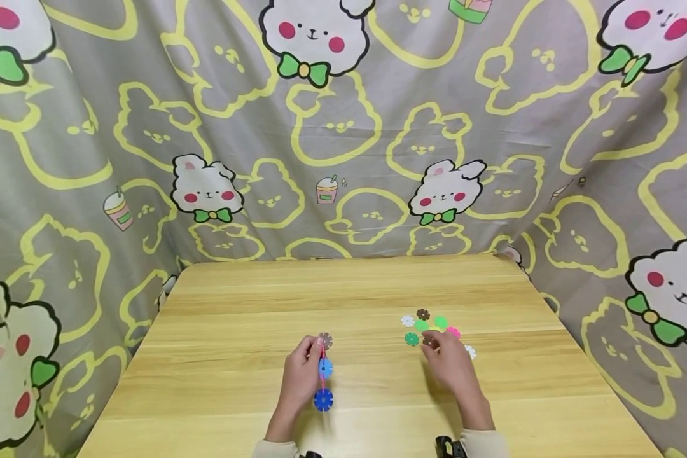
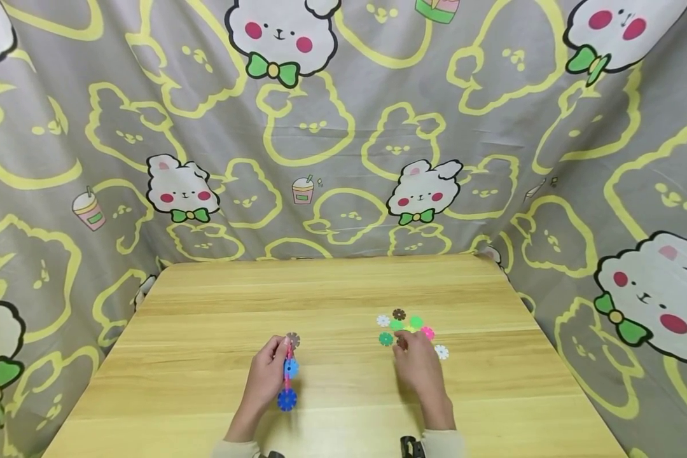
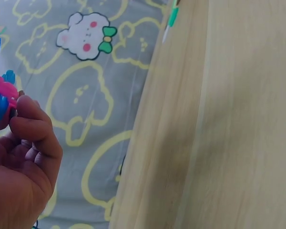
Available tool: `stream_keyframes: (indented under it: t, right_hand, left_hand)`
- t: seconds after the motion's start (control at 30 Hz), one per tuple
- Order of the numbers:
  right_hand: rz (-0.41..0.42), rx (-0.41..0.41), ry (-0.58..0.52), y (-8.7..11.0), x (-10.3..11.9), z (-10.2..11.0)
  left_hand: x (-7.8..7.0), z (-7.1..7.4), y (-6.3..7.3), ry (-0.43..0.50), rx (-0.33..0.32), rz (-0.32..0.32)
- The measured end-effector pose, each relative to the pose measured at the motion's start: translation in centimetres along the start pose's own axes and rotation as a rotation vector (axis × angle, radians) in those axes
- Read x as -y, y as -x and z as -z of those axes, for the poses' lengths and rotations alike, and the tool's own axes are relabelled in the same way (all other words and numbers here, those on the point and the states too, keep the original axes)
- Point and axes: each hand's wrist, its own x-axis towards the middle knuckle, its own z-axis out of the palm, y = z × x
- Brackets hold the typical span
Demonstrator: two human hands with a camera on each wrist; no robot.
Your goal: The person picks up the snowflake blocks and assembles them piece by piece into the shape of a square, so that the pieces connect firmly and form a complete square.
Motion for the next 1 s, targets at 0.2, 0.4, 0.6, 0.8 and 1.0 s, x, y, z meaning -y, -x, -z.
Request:
stream_keyframes:
  t: [0.2,0.4,0.6,0.8,1.0]
  right_hand:
    - [-0.109,0.047,0.107,0.5,-2.1,1.2]
    - [-0.168,0.093,0.121,0.8,-3.3,1.3]
    - [-0.164,0.107,0.118,0.7,-4.0,1.2]
    - [-0.145,0.096,0.106,0.5,-4.4,1.1]
    - [-0.133,0.082,0.111,0.3,-4.6,0.9]
  left_hand:
    - [-0.1,0.2,-0.2,0.021,-0.014,0.029]
    - [-0.1,0.2,-0.2,0.032,-0.034,0.023]
    - [-0.1,0.3,-0.1,0.031,-0.037,0.032]
    - [0.0,0.4,-0.2,-0.003,-0.029,0.024]
    - [0.2,0.4,-0.2,-0.005,-0.019,0.022]
